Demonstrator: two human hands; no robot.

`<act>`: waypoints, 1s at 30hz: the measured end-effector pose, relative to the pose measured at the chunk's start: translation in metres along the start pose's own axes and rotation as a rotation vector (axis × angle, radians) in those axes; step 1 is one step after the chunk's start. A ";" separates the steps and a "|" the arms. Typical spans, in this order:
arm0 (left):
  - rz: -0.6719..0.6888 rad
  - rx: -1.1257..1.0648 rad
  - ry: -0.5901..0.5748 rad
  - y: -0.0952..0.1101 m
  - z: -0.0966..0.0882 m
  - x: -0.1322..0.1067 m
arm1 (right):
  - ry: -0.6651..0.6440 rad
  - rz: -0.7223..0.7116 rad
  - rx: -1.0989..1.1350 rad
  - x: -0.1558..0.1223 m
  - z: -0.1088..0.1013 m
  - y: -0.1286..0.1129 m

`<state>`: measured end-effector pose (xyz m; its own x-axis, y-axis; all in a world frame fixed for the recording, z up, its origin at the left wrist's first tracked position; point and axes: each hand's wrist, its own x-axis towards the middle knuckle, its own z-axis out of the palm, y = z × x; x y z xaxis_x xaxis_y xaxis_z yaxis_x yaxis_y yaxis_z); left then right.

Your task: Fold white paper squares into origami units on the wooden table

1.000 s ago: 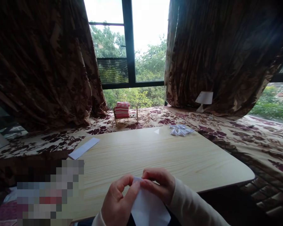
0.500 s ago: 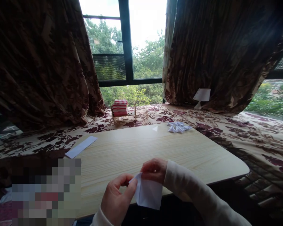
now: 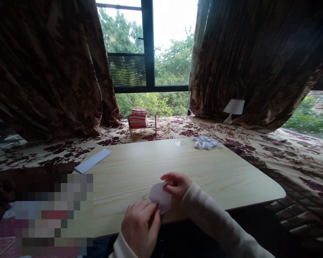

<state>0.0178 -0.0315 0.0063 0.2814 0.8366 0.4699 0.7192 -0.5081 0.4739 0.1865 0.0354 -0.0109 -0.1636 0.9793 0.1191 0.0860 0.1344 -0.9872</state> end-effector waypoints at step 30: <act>0.293 0.217 -0.132 0.002 0.012 -0.016 | 0.122 -0.123 -0.861 -0.034 -0.003 -0.017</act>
<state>0.0218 -0.0435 -0.0091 0.5641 0.6886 0.4557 0.7099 -0.6863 0.1583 0.1930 0.0006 0.0021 -0.1188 0.9530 0.2787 0.7943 0.2596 -0.5492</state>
